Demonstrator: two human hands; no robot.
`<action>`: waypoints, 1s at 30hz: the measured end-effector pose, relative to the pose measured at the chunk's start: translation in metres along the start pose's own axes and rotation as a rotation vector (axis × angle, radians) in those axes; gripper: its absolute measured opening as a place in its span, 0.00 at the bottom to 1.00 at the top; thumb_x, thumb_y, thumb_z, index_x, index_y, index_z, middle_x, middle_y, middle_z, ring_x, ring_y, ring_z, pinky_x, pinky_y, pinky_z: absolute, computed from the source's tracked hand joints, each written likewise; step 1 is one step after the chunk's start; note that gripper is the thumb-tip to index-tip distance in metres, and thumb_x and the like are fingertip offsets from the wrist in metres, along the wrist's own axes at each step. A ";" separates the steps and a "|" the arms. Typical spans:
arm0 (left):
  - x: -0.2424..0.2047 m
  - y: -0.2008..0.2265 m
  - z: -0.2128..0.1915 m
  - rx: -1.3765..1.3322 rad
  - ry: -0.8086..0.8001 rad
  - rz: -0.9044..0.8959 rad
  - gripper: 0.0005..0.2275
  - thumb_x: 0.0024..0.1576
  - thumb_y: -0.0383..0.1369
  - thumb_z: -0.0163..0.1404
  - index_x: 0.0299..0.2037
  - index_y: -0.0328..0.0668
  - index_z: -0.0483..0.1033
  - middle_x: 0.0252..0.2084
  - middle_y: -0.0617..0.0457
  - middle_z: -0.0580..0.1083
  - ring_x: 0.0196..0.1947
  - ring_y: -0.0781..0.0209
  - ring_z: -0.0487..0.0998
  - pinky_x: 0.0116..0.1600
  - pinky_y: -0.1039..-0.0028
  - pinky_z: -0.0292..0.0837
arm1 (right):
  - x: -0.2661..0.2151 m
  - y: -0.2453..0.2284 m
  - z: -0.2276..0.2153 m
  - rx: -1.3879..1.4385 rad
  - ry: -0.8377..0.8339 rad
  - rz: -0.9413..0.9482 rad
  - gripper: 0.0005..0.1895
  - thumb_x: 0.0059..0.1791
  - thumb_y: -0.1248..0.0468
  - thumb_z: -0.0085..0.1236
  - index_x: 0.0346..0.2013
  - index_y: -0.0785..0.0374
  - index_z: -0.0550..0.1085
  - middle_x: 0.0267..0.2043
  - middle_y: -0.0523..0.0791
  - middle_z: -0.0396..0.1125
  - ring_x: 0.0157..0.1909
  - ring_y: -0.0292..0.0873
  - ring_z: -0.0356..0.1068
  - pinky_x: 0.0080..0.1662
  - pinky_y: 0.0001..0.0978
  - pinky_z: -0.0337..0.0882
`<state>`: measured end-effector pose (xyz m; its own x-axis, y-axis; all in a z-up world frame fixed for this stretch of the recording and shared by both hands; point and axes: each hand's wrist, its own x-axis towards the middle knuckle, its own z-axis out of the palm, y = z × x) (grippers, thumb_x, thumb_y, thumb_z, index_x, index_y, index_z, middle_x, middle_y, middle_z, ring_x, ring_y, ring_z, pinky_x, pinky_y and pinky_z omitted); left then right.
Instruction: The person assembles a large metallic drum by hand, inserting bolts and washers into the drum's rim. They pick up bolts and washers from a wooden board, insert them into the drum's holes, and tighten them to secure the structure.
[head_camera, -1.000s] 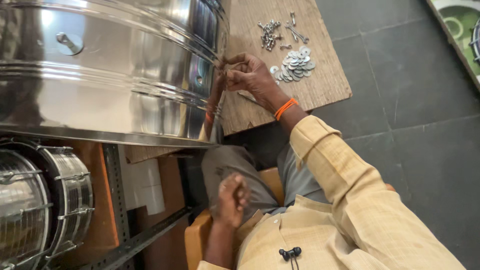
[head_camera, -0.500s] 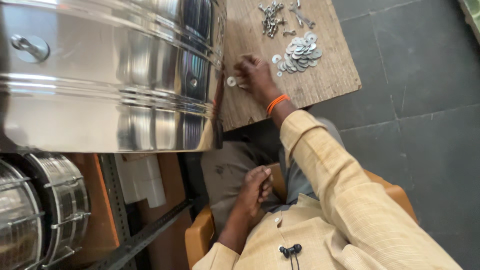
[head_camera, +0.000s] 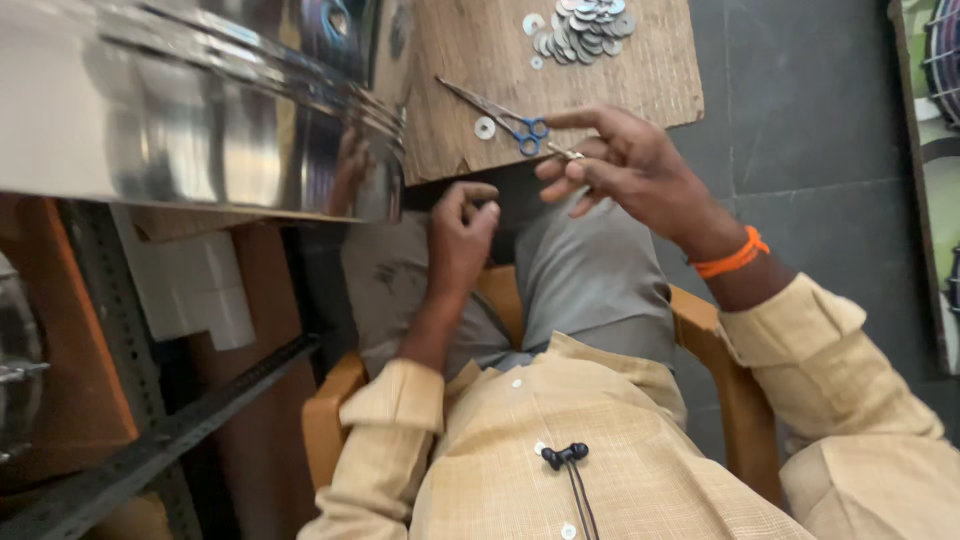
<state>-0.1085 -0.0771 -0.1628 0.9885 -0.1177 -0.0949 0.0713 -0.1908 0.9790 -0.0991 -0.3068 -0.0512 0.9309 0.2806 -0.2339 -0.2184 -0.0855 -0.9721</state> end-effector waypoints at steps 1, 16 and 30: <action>0.003 0.004 0.003 -0.001 0.034 -0.030 0.06 0.57 0.26 0.55 0.43 0.35 0.80 0.25 0.62 0.69 0.25 0.76 0.65 0.31 0.79 0.64 | -0.010 -0.001 0.001 -0.022 0.045 0.012 0.17 0.54 0.73 0.49 0.59 0.73 0.67 0.47 0.53 0.76 0.44 0.42 0.80 0.38 0.26 0.82; -0.049 0.084 -0.007 -0.096 -0.309 -0.095 0.09 0.55 0.26 0.58 0.45 0.38 0.83 0.21 0.69 0.59 0.22 0.80 0.56 0.27 0.82 0.50 | -0.065 0.027 0.025 0.072 0.056 0.086 0.07 0.55 0.68 0.55 0.42 0.72 0.76 0.36 0.49 0.77 0.34 0.37 0.79 0.30 0.21 0.77; -0.056 0.080 -0.001 -0.164 -0.238 -0.110 0.06 0.56 0.26 0.60 0.42 0.38 0.81 0.22 0.70 0.58 0.23 0.80 0.54 0.28 0.82 0.49 | -0.071 0.022 0.039 -0.235 0.188 -0.170 0.06 0.53 0.71 0.62 0.44 0.70 0.78 0.38 0.46 0.77 0.39 0.33 0.78 0.38 0.22 0.79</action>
<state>-0.1579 -0.0847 -0.0785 0.9160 -0.3339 -0.2222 0.2155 -0.0575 0.9748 -0.1811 -0.2915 -0.0571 0.9906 0.1306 -0.0402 -0.0026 -0.2763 -0.9611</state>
